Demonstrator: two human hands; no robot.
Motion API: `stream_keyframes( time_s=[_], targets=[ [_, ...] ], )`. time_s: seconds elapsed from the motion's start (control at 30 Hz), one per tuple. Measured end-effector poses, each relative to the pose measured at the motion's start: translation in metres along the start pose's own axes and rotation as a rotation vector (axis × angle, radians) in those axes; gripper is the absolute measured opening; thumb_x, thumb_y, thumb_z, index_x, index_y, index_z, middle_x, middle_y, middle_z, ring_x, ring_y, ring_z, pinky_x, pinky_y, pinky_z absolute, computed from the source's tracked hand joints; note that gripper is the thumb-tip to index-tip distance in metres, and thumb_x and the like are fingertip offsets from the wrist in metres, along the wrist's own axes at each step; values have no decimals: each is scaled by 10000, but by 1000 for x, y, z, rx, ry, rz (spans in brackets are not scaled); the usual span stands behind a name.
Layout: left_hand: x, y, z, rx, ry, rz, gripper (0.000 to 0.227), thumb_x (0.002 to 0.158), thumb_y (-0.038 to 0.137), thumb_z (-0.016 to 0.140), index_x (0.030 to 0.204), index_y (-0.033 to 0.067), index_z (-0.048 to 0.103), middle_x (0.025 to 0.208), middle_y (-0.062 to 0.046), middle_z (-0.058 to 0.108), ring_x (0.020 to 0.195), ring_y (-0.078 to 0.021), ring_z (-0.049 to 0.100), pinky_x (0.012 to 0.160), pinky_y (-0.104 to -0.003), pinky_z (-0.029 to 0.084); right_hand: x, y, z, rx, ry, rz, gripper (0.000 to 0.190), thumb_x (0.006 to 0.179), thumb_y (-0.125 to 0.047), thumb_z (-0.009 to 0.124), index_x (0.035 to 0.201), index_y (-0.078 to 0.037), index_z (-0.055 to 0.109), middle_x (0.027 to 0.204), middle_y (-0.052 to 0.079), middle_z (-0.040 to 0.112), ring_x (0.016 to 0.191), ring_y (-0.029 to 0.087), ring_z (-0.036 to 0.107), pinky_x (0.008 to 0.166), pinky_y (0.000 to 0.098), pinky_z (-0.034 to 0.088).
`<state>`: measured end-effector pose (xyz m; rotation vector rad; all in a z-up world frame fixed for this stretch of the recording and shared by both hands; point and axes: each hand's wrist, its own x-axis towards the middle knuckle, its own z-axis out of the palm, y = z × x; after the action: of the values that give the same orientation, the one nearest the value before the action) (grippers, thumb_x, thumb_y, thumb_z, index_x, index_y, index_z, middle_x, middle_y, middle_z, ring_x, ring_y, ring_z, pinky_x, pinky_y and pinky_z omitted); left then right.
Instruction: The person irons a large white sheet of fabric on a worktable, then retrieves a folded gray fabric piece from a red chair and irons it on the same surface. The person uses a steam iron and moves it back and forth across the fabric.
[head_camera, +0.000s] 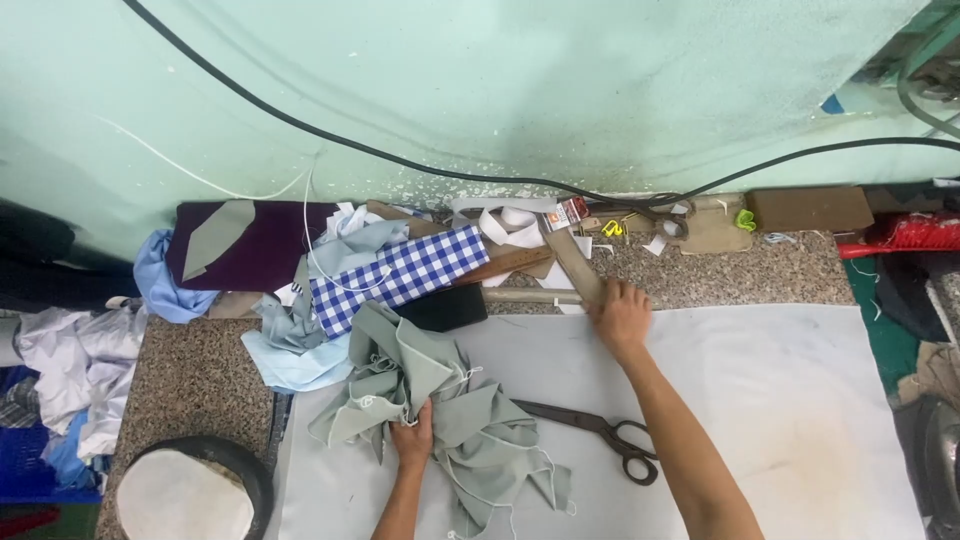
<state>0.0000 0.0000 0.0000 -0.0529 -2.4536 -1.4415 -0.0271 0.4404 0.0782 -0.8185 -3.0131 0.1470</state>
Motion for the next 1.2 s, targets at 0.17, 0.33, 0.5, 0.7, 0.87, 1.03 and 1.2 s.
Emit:
stream_keyframes(
  time_s=[0.17, 0.33, 0.5, 0.7, 0.87, 1.03, 1.2],
  targets=[
    [-3, -5, 4, -34, -13, -177, 687, 866, 420, 702, 1395, 2, 573, 1456, -215, 568, 1415, -355, 476, 1210, -404, 325, -24, 5, 3, -54, 354, -142, 546, 934, -413, 647, 1366, -93, 552, 1298, 161, 607, 1124, 365, 569, 926, 459, 476],
    [0, 6, 6, -34, -16, -209, 702, 868, 441, 693, 1385, -19, 575, 1449, -226, 571, 1407, -364, 483, 1206, -404, 329, -55, -25, 8, 41, 230, -515, 536, 1035, -492, 440, 1371, -126, 643, 1378, 57, 667, 1304, 285, 579, 1084, 489, 389],
    [0, -2, 9, -29, 38, -110, 576, 874, 366, 720, 1292, -24, 652, 1338, -217, 659, 1334, -352, 568, 1176, -408, 389, -24, -44, -20, -90, -391, -261, 758, 1010, -629, 63, 1624, -199, 179, 1707, -32, 137, 1583, 218, 68, 1249, 550, 15],
    [1, 13, 4, -72, -4, -116, 623, 888, 379, 702, 1362, -12, 601, 1422, -204, 605, 1393, -337, 513, 1200, -394, 353, 18, -40, -25, -86, -430, -251, 749, 1005, -639, 61, 1632, -241, 160, 1710, -69, 121, 1588, 228, 53, 1260, 553, 46],
    [3, 10, 6, -56, 12, -158, 609, 876, 395, 705, 1331, -2, 630, 1384, -188, 639, 1375, -322, 535, 1189, -383, 365, 10, -43, -16, -68, -404, -280, 780, 1004, -654, 104, 1628, -191, 173, 1717, 29, 91, 1586, 286, 40, 1251, 539, 87],
    [5, -6, 11, 12, 16, -61, 607, 890, 404, 698, 1318, -22, 636, 1383, -212, 630, 1374, -347, 528, 1198, -399, 357, -97, -48, -18, 96, 87, -474, 676, 1072, -537, 277, 1585, -99, 321, 1663, 189, 246, 1543, 351, 212, 1249, 542, 173],
    [9, -3, 7, 9, 15, -136, 647, 900, 425, 751, 1316, -53, 621, 1323, -324, 614, 1265, -471, 558, 1098, -560, 422, -246, -48, -21, 376, 201, -605, 595, 1015, -383, 537, 1463, 5, 487, 1585, 257, 400, 1456, 423, 378, 1126, 546, 346]
  ],
)
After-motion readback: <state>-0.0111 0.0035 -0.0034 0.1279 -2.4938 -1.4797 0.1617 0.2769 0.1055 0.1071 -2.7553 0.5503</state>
